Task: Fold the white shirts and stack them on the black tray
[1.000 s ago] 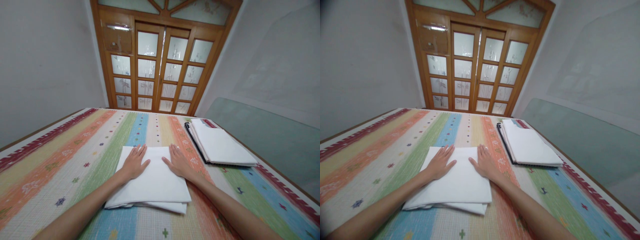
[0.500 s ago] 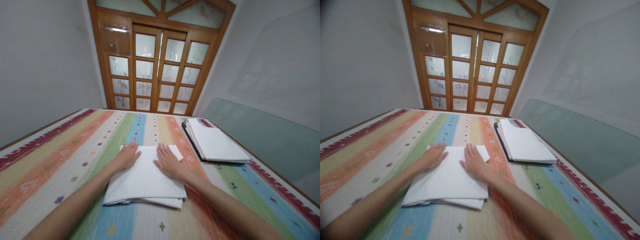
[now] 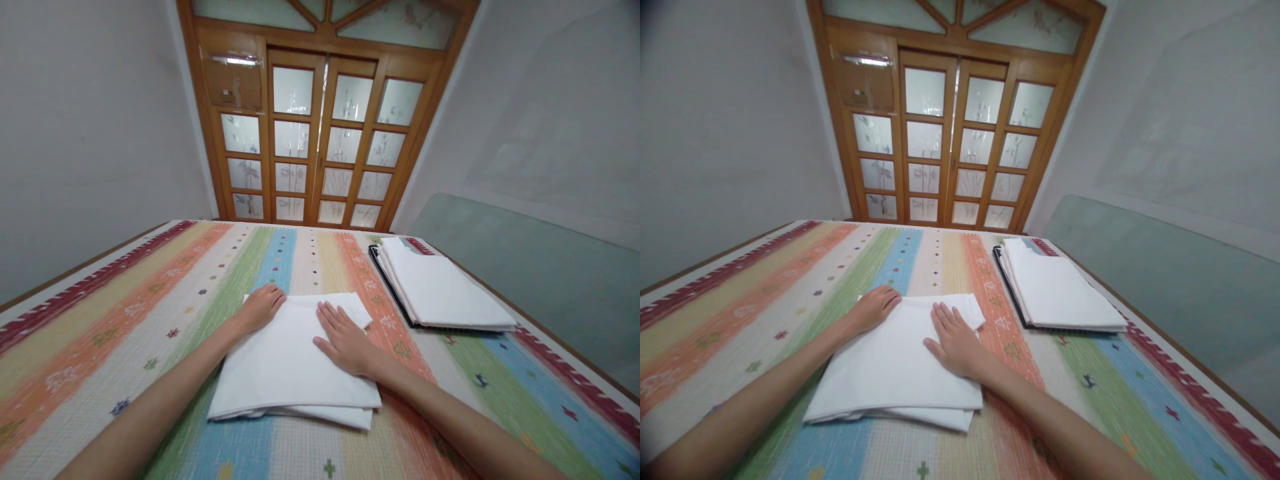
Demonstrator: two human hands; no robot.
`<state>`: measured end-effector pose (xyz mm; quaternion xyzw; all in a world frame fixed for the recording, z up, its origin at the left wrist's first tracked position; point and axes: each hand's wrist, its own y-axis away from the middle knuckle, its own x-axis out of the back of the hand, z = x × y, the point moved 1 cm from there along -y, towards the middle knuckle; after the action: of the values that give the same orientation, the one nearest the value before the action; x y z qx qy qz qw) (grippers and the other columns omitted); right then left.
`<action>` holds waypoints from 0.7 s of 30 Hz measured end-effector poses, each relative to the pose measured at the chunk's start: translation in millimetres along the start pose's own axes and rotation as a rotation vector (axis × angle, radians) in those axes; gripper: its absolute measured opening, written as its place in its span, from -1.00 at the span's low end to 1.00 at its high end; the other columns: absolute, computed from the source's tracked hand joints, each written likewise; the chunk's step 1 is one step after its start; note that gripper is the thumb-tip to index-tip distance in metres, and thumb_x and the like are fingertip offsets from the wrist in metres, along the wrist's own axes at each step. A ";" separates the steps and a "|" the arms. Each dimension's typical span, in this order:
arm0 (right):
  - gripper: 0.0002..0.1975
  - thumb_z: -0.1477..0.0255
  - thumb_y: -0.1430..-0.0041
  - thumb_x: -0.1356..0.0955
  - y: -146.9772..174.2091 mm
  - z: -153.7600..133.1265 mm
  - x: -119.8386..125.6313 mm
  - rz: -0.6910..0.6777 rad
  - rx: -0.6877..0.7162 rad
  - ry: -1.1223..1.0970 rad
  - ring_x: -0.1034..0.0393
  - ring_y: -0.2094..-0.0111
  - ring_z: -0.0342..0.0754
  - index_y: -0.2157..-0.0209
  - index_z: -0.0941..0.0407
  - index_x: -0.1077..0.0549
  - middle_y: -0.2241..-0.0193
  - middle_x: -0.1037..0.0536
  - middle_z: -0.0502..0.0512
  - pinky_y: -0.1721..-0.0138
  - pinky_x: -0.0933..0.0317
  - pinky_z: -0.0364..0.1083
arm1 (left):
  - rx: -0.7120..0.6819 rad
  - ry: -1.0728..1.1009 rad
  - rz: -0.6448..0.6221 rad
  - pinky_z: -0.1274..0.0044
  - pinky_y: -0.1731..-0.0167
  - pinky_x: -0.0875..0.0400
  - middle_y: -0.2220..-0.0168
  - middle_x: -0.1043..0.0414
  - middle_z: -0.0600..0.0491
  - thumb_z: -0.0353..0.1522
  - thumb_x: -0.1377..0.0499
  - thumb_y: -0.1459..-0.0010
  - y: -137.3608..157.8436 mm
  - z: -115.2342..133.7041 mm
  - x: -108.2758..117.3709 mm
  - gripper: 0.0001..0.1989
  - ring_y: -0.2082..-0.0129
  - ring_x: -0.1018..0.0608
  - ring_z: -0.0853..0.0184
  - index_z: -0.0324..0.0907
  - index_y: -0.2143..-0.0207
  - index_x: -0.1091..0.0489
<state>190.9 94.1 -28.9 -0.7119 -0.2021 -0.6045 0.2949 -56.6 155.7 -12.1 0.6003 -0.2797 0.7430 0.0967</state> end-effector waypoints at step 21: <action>-0.71 0.40 -0.29 -0.24 42.8 64.3 25.0 0.194 -0.108 -0.042 -0.14 -0.22 0.14 0.01 0.11 -0.45 -0.13 -0.37 0.25 -0.23 0.03 0.23 | 0.426 0.120 -0.457 0.42 0.33 -0.35 0.45 -0.51 -0.19 -0.17 0.12 -0.23 44.4 -12.2 42.6 -0.52 0.39 -0.56 0.14 -0.21 0.56 -0.38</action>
<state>270.8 103.3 -18.1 -0.7554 -0.1056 -0.5681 0.3091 -99.3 117.4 13.4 0.6093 0.0305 0.7781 0.1494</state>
